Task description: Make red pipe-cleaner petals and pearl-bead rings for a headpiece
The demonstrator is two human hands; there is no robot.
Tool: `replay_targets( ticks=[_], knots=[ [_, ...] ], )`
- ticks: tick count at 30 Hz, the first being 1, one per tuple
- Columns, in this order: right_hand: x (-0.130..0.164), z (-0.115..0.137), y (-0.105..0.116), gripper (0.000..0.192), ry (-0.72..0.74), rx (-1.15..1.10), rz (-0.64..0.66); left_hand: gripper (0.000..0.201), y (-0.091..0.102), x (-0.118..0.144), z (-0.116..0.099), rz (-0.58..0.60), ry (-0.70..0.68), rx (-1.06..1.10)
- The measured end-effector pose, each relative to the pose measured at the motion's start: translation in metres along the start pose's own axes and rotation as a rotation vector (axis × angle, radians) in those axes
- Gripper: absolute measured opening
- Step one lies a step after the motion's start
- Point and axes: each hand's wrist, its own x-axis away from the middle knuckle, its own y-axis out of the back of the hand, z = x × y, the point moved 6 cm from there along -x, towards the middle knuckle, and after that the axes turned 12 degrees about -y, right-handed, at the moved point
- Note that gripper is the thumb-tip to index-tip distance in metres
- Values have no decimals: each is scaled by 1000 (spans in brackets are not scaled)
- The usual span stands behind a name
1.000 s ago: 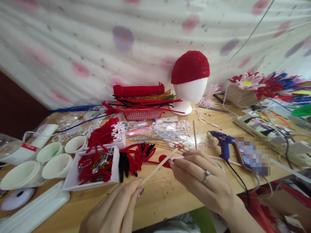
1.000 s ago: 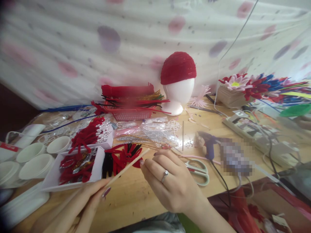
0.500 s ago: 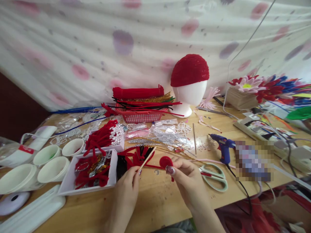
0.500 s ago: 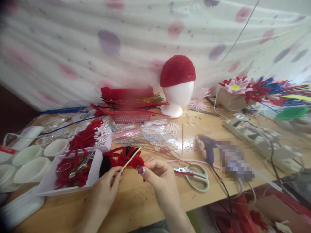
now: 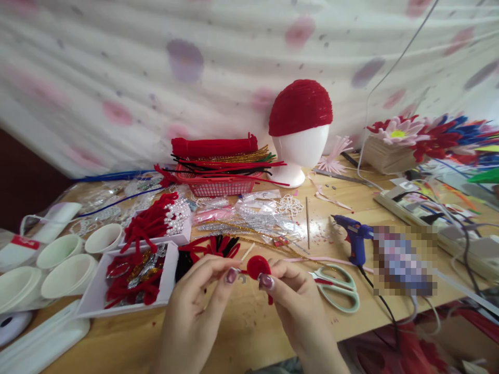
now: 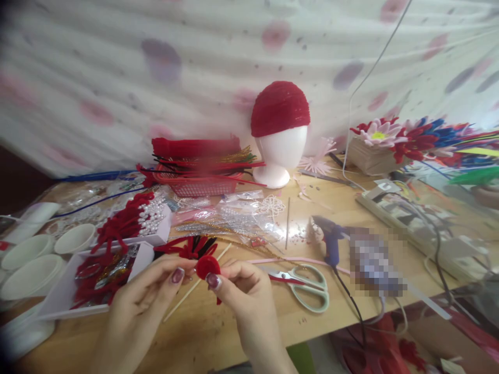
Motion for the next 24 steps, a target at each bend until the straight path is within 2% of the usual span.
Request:
replay_targets(
  ticks=[3, 5, 8, 11, 14, 18, 24],
  knots=[
    [1, 3, -3, 14, 45, 34, 61, 18, -9, -10, -22, 11, 63, 239],
    [1, 6, -6, 13, 61, 64, 111, 20, -16, -12, -26, 1, 105, 307],
    [3, 12, -4, 10, 101, 147, 111, 22, -21, -10, -22, -32, 193, 349],
    [4, 15, 7, 14, 119, 245, 67, 25, -20, -7, -16, -49, 260, 363],
    [5, 14, 13, 12, 102, 309, 73, 28, -17, -5, -14, -46, 268, 340],
    [8, 15, 7, 6, 134, 298, 60, 26, -17, -3, -14, -29, 254, 350],
    [6, 10, 4, 17, 79, 323, 25, 27, -15, -2, -9, -17, 279, 442]
  ],
)
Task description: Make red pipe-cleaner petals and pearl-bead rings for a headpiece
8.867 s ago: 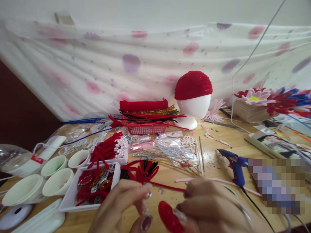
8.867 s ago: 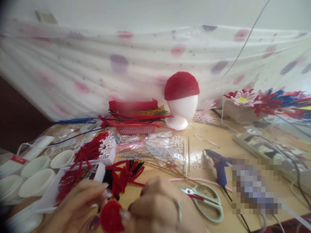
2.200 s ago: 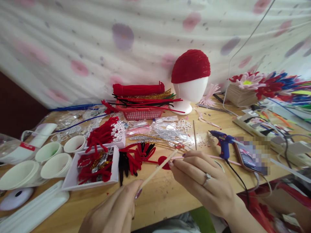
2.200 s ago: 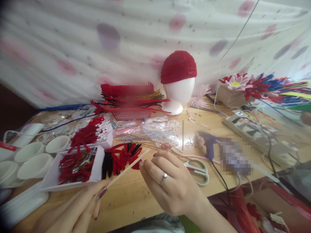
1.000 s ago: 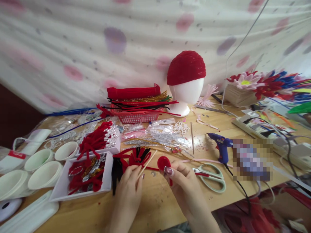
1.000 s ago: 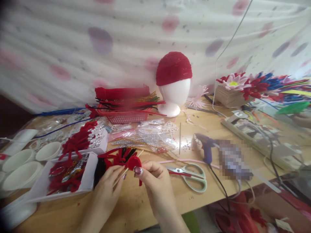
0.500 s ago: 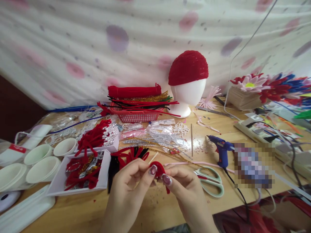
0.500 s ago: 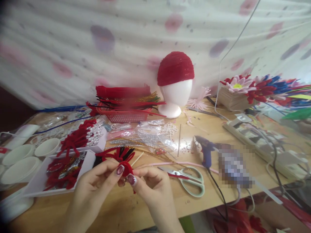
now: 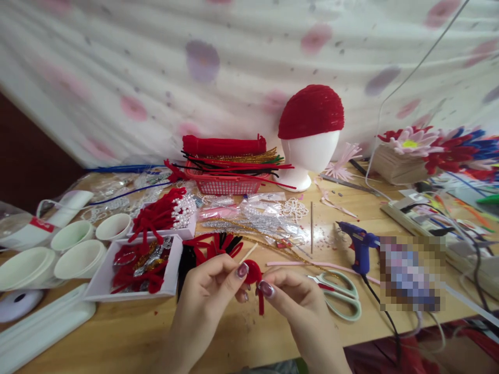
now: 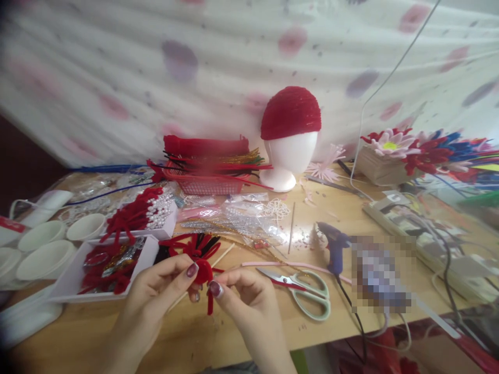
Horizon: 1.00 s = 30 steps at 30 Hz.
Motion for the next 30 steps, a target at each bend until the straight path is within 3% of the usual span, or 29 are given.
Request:
replay_targets(
  ticks=[4, 10, 15, 19, 24, 28, 30],
  knots=[
    [2, 0, 6, 27, -39, 140, -49, 28, 10, -2, 0, -49, -43, -110],
    [8, -5, -4, 23, -51, 169, 34, 29, 8, -2, 11, -31, -102, -61],
    [6, -23, 10, 23, -108, 337, 81, 26, 15, -5, 41, -140, 13, -26],
    [6, -31, 41, 26, -112, 405, -29, 27, 25, 3, 65, -140, 143, -149],
    [5, -32, 71, 47, -60, 359, -119, 30, 23, 19, 83, 71, 192, -467],
    [2, -13, 79, 54, 103, 539, -144, 26, 34, 20, 77, 10, 115, -626],
    [-1, -3, 74, 38, 218, 659, -136, 28, 43, 20, 69, -29, 59, -706]
  ],
)
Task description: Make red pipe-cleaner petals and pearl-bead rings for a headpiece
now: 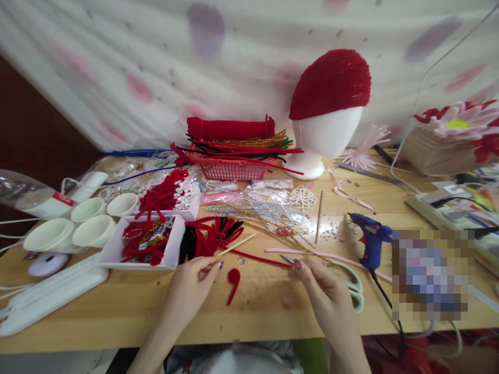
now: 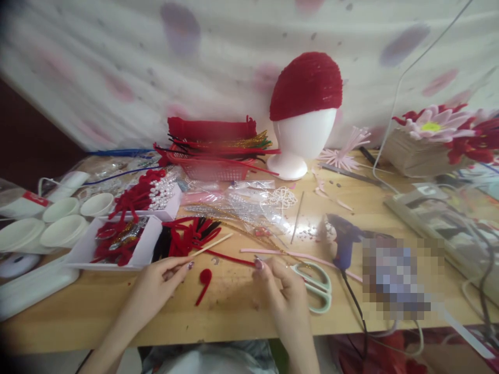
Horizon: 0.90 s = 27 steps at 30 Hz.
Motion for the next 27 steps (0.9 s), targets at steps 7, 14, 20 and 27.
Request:
replay_targets(
  ticks=[7, 14, 20, 27],
  knots=[
    [-18, 9, -62, 15, 268, 549, 137, 36, 19, 13, 13, -10, -34, -106],
    [-35, 29, -55, 19, 226, 739, 210, 39, -7, 8, 7, 282, -139, -296],
    [-38, 49, 0, 21, 51, 904, 228, 44, -6, -7, 5, 305, -103, -407],
    [-30, 66, -1, 25, -12, 792, 393, 34, 3, -11, -21, 122, -472, -239]
  ],
)
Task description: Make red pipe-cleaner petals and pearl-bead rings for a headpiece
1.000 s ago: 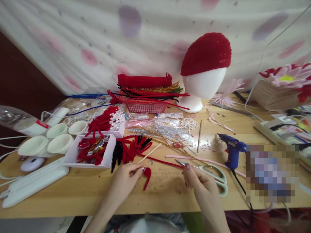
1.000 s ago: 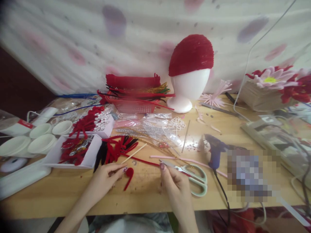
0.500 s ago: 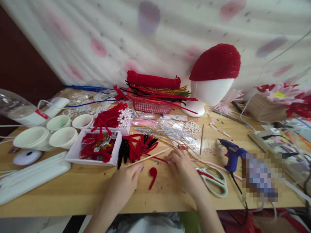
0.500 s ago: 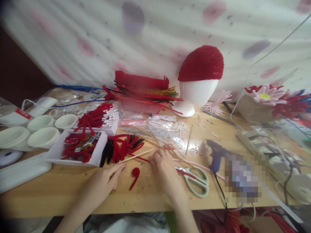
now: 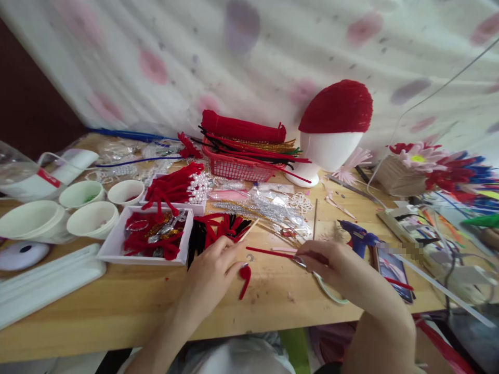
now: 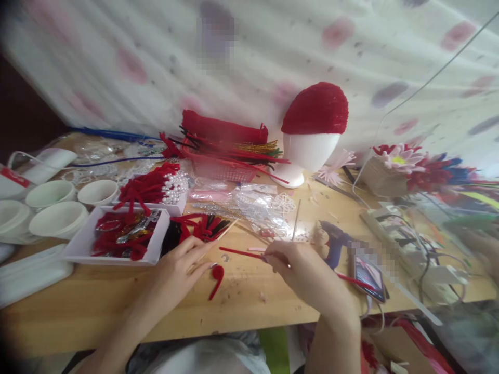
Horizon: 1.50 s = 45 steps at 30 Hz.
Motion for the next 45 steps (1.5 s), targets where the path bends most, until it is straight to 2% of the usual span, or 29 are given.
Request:
replay_targets(
  ticks=[3, 5, 10, 13, 16, 20, 23, 26, 29, 33, 36, 39, 42, 45],
  knots=[
    [0, 15, -2, 25, 64, -29, 40, 20, 2, -3, -10, -49, -116, -60],
    [-1, 18, -1, 25, 72, -63, 45, 20, 2, -5, -14, -45, -149, -87],
    [-2, 13, 4, 24, 58, -142, 10, 23, -4, -6, -16, 89, -171, -122],
    [-5, 18, 4, 18, 68, -157, -29, 24, -4, -7, -18, 120, -130, -70],
    [-6, 31, -3, 14, 159, -156, -19, 19, 2, -10, -21, 96, -43, 85],
    [-1, 45, -14, 25, 307, -217, 39, 16, 9, -10, -19, 51, 31, 240],
    [-2, 33, -11, 31, 208, -258, -89, 19, 8, -2, -4, -1, 176, 247],
    [-3, 11, -12, 36, 29, -467, -176, 18, -9, 10, 8, 81, 331, 207],
    [-1, -5, -17, 53, -59, -780, -219, 16, -27, 14, 5, 174, 352, 157],
    [8, -12, -10, 62, -74, -941, -423, 12, -38, 12, 2, 211, 336, 124],
    [7, -16, -8, 63, -133, -1034, -499, 9, -36, 12, 4, 202, 335, 108],
    [0, -23, -11, 62, -203, -1112, -543, 18, -25, 16, 5, 158, 341, 108],
    [-10, -28, -15, 59, -211, -1191, -555, 27, -12, 17, -2, 117, 295, 226],
    [-19, -28, -17, 58, -187, -1231, -538, 30, -10, 15, -16, 217, 231, 371]
  ],
)
